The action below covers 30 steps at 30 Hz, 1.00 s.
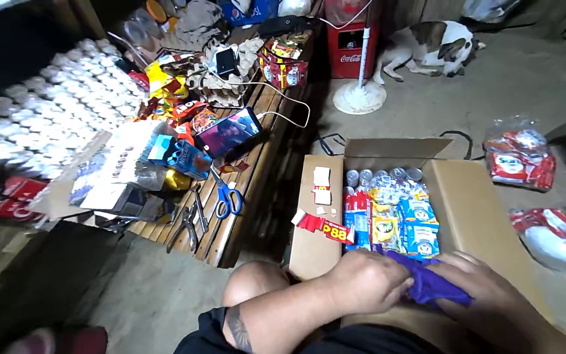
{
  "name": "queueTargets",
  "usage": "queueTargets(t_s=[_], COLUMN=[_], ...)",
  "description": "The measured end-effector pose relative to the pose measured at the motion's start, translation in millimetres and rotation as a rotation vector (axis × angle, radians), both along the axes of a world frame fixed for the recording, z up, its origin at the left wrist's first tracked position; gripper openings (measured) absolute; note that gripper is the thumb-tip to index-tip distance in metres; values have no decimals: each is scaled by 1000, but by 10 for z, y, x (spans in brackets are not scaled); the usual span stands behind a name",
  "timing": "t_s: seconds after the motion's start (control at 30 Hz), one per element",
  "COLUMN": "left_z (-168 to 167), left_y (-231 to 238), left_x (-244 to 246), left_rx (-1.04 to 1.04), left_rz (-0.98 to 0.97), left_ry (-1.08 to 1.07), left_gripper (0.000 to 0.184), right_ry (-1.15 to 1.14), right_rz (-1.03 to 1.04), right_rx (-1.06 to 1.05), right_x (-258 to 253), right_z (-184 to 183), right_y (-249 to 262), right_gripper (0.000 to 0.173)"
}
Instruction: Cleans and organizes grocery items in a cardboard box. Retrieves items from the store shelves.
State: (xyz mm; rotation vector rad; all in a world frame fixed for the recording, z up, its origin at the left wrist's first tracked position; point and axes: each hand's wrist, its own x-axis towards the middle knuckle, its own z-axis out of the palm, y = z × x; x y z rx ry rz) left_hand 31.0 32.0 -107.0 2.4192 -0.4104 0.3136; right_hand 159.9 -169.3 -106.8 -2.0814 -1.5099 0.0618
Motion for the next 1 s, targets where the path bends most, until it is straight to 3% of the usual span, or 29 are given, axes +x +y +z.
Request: queueTargets(t_s=[0.37, 0.67, 1.0], left_z=[52, 179, 184], left_y=[-39, -11, 0], left_x=[88, 68, 54], left_rx=[-74, -136, -184], left_rz=[-82, -194, -194], left_ry=[-34, 1, -27], left_gripper=[23, 25, 25], right_ry=[103, 323, 362], right_rz=[88, 238, 250], right_rx=[85, 112, 123], right_x=[80, 95, 75], right_z=[67, 251, 285], right_y=[-71, -70, -78], right_gripper=[29, 25, 25])
